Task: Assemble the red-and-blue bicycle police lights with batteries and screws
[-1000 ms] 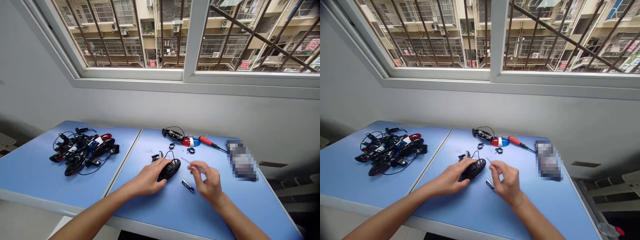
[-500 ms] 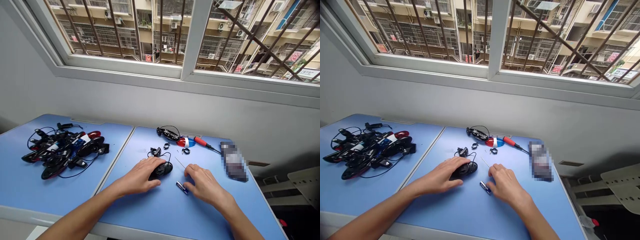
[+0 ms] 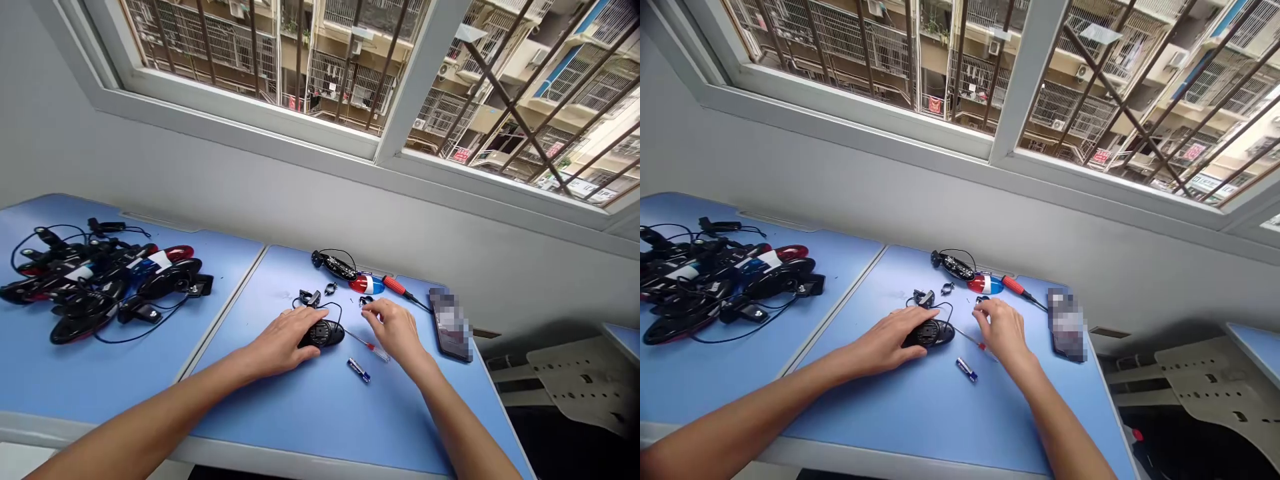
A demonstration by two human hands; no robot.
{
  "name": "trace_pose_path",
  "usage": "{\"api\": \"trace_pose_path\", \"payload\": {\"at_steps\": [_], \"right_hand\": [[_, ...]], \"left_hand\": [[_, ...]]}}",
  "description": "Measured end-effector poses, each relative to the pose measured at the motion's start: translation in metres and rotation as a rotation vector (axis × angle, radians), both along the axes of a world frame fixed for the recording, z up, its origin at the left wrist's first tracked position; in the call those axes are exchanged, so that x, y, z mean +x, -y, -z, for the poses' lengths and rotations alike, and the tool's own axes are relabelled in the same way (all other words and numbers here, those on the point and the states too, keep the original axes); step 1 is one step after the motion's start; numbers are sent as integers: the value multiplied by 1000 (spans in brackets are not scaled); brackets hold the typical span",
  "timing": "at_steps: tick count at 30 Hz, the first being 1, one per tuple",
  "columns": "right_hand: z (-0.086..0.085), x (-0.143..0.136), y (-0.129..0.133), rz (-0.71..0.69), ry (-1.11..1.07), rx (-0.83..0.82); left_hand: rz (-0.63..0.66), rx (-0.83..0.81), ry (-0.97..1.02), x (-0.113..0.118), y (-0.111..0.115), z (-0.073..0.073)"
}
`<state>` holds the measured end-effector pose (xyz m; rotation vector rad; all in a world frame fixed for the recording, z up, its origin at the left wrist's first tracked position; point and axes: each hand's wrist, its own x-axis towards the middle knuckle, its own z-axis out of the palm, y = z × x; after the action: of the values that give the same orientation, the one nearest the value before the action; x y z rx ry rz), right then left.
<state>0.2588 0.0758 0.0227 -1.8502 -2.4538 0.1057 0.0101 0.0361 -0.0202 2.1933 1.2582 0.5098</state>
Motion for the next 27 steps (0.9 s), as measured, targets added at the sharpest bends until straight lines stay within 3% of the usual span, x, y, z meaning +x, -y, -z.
{"api": "trace_pose_path", "payload": {"at_steps": [7, 12, 18, 23, 27], "right_hand": [[3, -49, -50, 0, 190, -48], [8, -60, -60, -5, 177, -81], [9, -36, -26, -68, -227, 65], [39, -25, 15, -101, -626, 141], [56, -26, 23, -135, -842, 146]], "left_hand": [[29, 56, 12, 0, -1, 2], [43, 81, 29, 0, -3, 4], [44, 68, 38, 0, -2, -1], [30, 65, 30, 0, -2, -1], [36, 64, 50, -1, -4, 1]]}}
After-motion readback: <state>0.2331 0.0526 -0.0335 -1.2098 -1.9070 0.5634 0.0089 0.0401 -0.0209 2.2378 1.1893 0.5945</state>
